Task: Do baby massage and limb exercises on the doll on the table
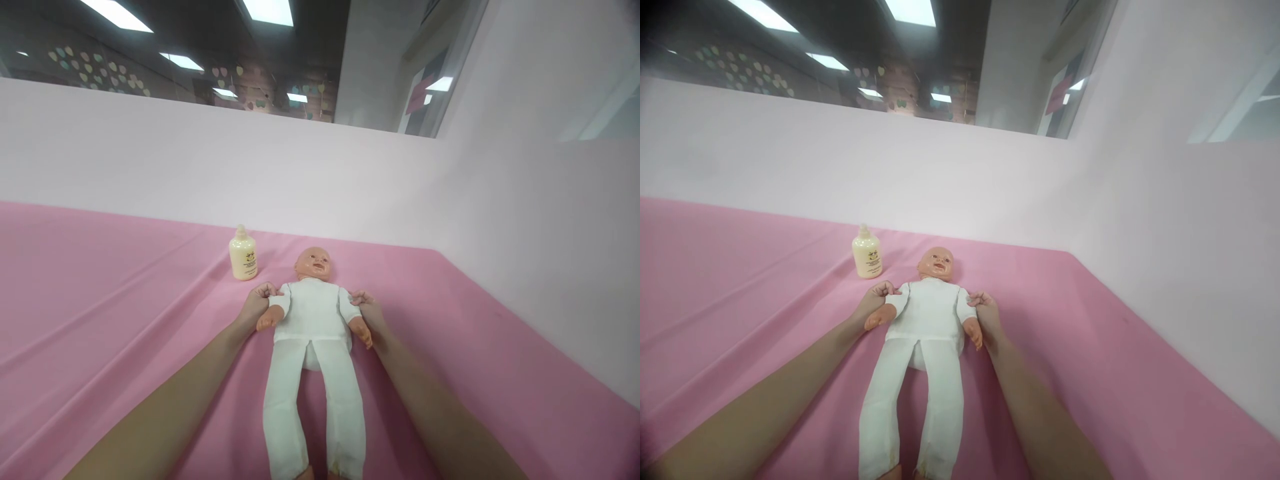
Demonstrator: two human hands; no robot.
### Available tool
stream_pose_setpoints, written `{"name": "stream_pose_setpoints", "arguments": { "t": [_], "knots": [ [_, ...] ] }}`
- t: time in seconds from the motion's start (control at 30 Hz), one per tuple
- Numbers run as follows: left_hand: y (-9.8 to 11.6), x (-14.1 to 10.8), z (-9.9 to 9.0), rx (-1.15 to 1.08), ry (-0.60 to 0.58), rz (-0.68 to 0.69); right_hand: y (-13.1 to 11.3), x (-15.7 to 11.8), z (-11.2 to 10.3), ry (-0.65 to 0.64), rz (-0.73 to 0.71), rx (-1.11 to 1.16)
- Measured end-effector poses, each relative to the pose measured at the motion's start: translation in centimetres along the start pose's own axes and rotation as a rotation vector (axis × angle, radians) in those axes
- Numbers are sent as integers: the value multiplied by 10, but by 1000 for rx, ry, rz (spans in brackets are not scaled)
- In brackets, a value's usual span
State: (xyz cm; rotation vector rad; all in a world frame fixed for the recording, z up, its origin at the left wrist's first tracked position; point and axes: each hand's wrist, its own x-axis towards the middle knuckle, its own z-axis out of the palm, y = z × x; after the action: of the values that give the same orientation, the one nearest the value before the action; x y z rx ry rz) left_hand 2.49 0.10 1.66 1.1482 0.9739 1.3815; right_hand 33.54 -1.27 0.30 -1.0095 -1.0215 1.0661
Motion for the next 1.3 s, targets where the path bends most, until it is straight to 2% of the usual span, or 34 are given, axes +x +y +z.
{"name": "stream_pose_setpoints", "arguments": {
  "t": [0.33,0.7,0.9,1.03,1.2,1.3],
  "knots": [
    [12,-10,5,11,-126,33,-9,-3,11,67,-32,-3],
    [14,-14,7,368,-9,174,-16,-11,14,31,-102,-141],
    [12,-14,6,419,70,192,-12,-6,9,40,-184,-149],
    [9,-12,4,374,136,166,-6,-2,5,25,-171,-166],
    [7,-11,2,405,92,139,-2,-1,4,-35,-115,-249],
    [5,-10,1,435,46,146,-2,-3,5,-22,-84,-269]
  ]
}}
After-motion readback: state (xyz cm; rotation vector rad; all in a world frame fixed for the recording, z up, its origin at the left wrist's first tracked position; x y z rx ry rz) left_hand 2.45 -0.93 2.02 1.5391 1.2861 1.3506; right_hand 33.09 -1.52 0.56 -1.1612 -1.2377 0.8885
